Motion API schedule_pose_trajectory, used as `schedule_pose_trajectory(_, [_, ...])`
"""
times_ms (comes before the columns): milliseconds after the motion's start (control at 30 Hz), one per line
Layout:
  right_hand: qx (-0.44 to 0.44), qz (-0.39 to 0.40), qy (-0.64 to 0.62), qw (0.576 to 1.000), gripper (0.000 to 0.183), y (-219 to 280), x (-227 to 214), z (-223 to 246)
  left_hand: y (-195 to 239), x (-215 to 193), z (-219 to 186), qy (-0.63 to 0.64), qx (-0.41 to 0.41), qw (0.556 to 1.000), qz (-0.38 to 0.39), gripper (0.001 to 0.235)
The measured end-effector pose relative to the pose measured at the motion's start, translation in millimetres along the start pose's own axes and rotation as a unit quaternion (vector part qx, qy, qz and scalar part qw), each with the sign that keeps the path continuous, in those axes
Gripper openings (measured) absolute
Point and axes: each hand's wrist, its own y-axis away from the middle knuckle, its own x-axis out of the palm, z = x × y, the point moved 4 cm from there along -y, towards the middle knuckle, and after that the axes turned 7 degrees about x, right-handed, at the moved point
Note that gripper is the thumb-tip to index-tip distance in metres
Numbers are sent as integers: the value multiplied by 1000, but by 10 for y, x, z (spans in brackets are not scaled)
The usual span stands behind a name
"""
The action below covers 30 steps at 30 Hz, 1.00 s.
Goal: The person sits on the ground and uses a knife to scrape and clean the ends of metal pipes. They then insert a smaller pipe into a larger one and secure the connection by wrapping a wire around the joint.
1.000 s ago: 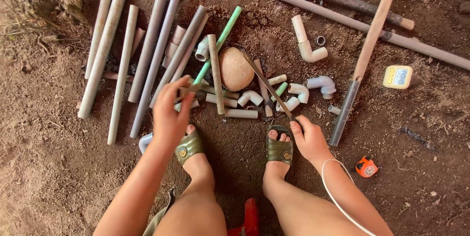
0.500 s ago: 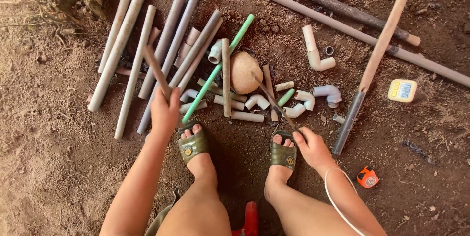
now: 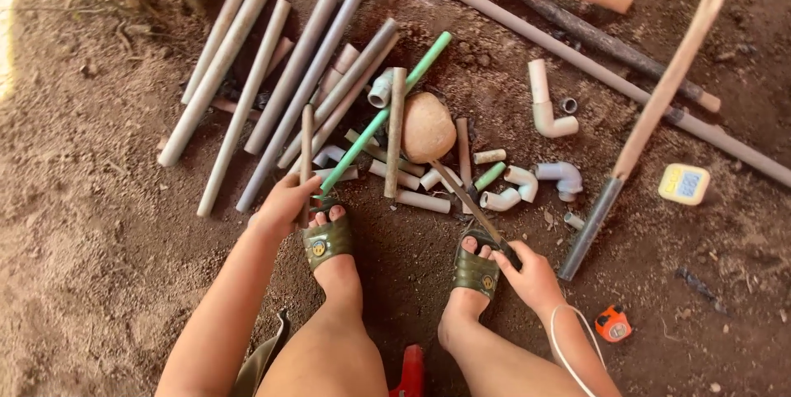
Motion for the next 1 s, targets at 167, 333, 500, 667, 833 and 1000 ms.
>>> schedule_pose_trajectory(167, [71, 7, -5, 997, 41, -57, 55, -228, -42, -140, 22, -141, -22, 989, -40, 37])
schedule_pose_trajectory(333, [213, 27, 22, 976, 48, -49, -2, -151, 7, -231, -79, 13, -22, 1000, -12, 49])
schedule_pose_trajectory(500, [255, -121, -350, 893, 39, -164, 319, -750, -289, -531, 123, -138, 97, 981, -100, 37])
schedule_pose_trajectory(667, [241, -118, -400, 877, 31, -382, 521, -1288, -477, -618, 158, -174, 137, 965, -138, 29])
schedule_pose_trajectory(833, [229, -167, -381, 880, 32, -371, 570, -1347, -586, -479, 124, -143, 167, 972, -79, 26])
schedule_pose_trajectory(1000, [195, -80, -297, 931, 35, -176, 418, -716, -638, -370, 5, -366, 211, 898, -124, 24])
